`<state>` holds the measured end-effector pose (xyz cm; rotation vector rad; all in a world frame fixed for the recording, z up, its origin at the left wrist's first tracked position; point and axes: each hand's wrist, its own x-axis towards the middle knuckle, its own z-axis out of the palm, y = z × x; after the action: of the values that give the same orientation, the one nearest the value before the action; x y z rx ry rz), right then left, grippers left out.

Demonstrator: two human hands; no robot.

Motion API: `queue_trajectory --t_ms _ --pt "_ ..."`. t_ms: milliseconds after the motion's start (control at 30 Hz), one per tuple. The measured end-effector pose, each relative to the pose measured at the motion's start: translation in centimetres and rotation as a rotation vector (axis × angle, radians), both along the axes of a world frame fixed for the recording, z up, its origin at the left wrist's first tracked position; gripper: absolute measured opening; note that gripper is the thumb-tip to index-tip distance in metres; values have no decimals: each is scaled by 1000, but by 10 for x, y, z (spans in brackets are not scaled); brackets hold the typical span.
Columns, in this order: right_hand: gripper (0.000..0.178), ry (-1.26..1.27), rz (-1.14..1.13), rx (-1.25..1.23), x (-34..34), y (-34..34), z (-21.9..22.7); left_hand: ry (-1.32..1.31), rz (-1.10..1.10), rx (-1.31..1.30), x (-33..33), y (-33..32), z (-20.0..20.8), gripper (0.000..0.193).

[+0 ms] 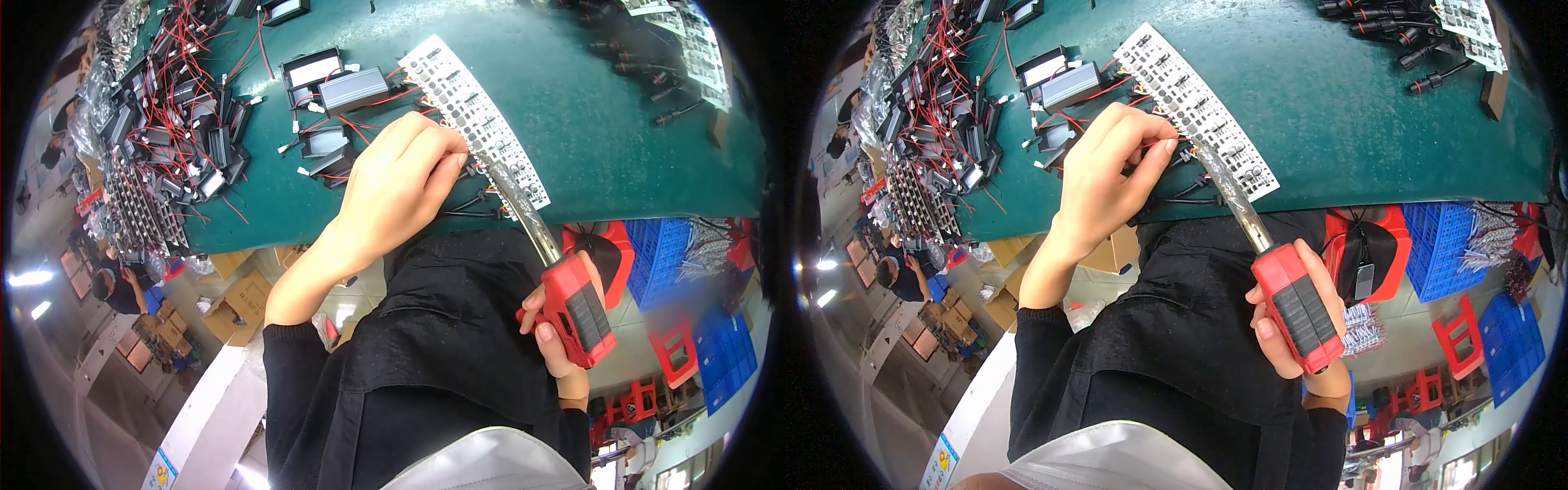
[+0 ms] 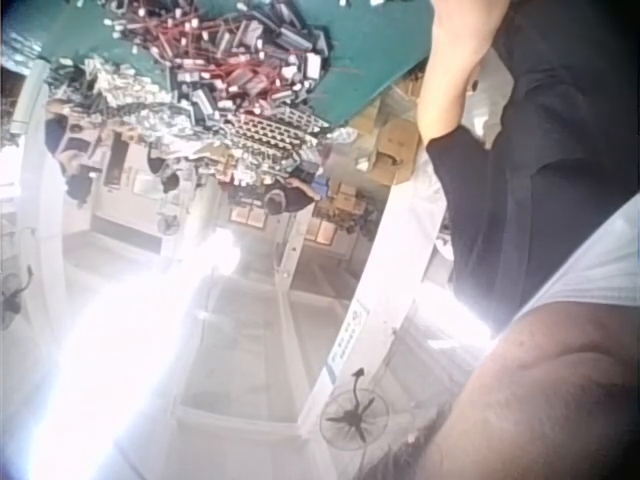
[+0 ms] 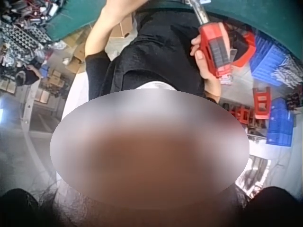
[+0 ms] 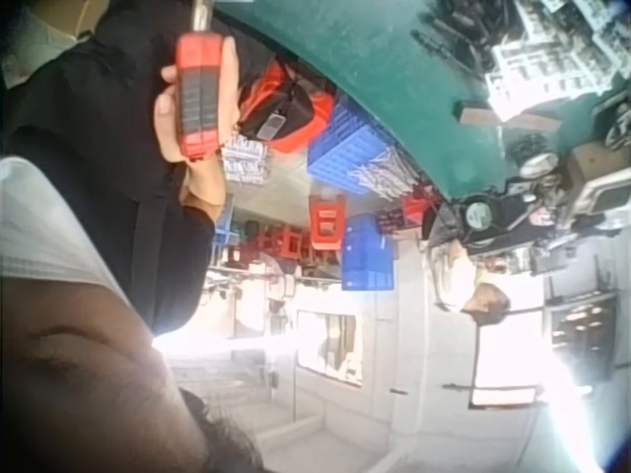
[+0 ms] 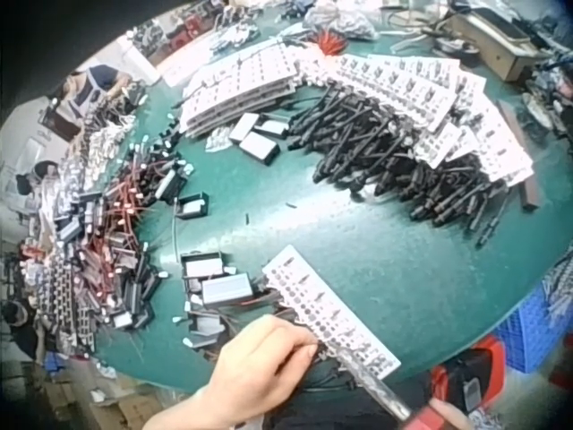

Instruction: The person solders wires from small electronic modules onto circuit board strips using a soldering tool, repeatedly positioning the components and soldering connections on the workbench.

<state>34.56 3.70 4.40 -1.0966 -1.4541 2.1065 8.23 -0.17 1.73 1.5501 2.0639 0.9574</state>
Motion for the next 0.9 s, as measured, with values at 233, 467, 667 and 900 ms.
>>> queue_trajectory --t_ms 233,467,667,900 --pt "74 -13 -13 -21 -3 -1 2 19 -30 23 -1 1 -3 14" --pt "79 37 -73 -111 1 -3 8 17 -33 18 -3 0 -4 13" --pt "82 34 -58 -129 2 1 10 24 -29 5 -3 1 -1 13" --pt "79 87 -52 -119 2 2 7 31 -42 14 -4 1 -2 13"
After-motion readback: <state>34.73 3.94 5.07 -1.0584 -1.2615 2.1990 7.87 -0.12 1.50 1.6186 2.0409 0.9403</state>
